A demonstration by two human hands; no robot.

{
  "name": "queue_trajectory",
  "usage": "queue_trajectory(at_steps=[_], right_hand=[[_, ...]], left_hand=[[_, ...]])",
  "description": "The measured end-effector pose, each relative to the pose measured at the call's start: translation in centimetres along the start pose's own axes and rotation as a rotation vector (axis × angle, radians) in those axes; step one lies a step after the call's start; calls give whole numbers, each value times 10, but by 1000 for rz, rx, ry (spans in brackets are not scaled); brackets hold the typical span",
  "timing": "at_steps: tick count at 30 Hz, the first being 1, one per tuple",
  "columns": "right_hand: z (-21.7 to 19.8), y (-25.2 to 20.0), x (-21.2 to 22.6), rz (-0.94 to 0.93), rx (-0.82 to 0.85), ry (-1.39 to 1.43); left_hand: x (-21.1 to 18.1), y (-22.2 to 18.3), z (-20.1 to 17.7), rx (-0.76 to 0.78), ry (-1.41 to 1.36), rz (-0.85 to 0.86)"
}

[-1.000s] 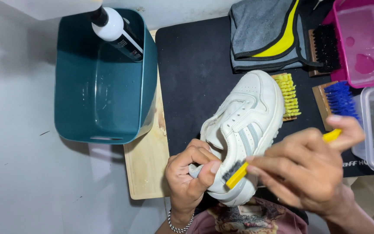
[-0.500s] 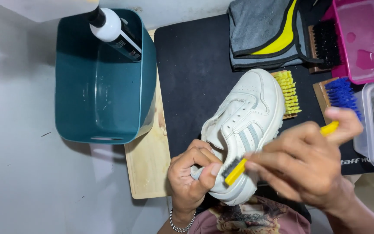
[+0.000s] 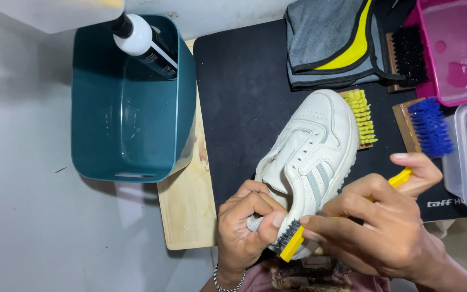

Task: The person is cleaning a white sneaker by scrubbing it with a small yellow brush and wiping it with a grey cloth at a workbench.

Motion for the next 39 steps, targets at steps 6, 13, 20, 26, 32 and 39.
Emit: queue_trajectory(at_steps=[6, 13, 20, 26, 32, 39], right_hand=[[-1, 0, -20, 71, -24, 7], [0, -1, -13, 33, -64, -51], [9, -2, -18, 77, -55, 24], [10, -3, -17, 98, -64, -9], [7, 3, -8, 61, -56, 44], [7, -5, 1, 63, -59, -15]], left_hand=[[6, -1, -4, -54, -58, -8], [13, -2, -10, -111, -97, -64], [17, -3, -13, -143, -135, -93], [18, -2, -14, -146, -124, -112], [15, 2, -14, -173, -120, -85], [14, -2, -14, -175, -116, -116]])
Point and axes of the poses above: each hand's wrist, its own y-axis towards the middle knuckle, its own z-axis out of the palm, x = y × z, the point moved 8 cm from there along y, towards the middle knuckle, and after that the axes turned 10 degrees about -x, right-handed, at the moved point
